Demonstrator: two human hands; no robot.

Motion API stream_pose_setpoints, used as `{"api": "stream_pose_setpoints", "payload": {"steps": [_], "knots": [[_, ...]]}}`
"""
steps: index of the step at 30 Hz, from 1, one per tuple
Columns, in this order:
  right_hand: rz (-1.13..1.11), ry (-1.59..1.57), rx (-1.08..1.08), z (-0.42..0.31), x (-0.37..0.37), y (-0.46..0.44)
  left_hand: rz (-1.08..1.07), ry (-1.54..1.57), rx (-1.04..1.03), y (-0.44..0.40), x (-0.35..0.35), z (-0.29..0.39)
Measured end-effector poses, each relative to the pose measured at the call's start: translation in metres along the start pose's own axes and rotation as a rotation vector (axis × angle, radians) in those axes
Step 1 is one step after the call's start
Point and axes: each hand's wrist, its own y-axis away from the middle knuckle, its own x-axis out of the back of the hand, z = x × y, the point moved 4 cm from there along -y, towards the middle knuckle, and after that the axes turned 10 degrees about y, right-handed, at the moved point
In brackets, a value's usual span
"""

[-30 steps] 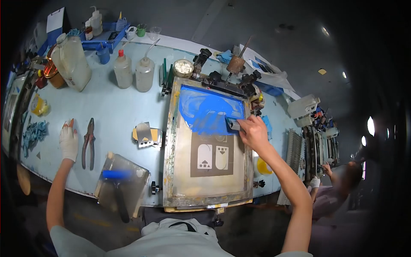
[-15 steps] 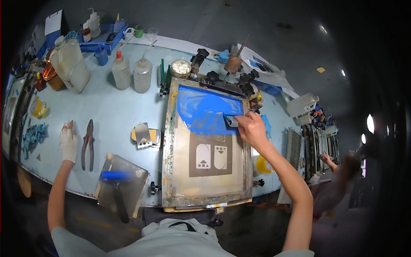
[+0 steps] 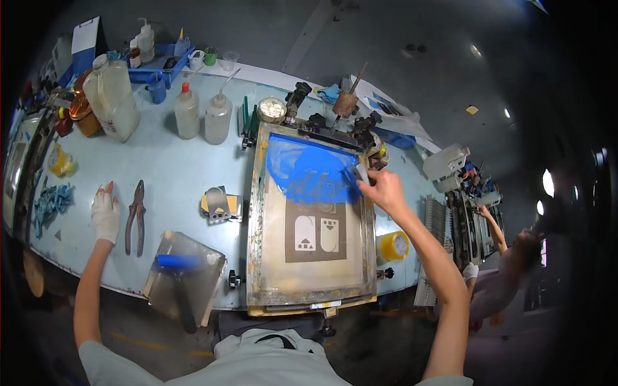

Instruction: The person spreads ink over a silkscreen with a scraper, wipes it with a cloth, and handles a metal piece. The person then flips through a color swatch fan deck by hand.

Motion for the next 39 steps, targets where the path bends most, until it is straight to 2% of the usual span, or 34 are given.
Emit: {"api": "stream_pose_setpoints", "payload": {"steps": [1, 3, 10, 14, 17, 26, 36, 39], "knots": [[-0.051, -0.032, -0.129, 0.008, -0.008, -0.007, -0.001, -0.001, 0.002, 0.002, -0.003, -0.003], [-0.024, 0.064, -0.186, 0.014, -0.012, -0.019, 0.005, -0.004, -0.001, -0.002, -0.003, -0.004], [0.058, 0.191, -0.218, 0.006, -0.042, -0.057, -0.033, 0.011, 0.032, -0.001, 0.005, 0.006], [0.132, 0.158, -0.17, 0.008, -0.051, -0.065, -0.035, 0.0, 0.027, 0.0, -0.005, -0.006], [0.066, 0.125, -0.144, 0.006, -0.05, -0.064, -0.02, -0.02, 0.019, 0.001, 0.0, -0.001], [0.02, 0.114, -0.005, -0.046, -0.04, -0.079, 0.003, -0.009, -0.003, -0.001, -0.003, -0.002], [0.122, -0.034, 0.229, -0.116, -0.025, -0.095, -0.009, -0.037, -0.008, -0.001, -0.004, -0.007], [-0.012, -0.034, 0.288, -0.108, -0.005, -0.091, -0.027, -0.018, -0.009, -0.002, 0.001, 0.001]]}}
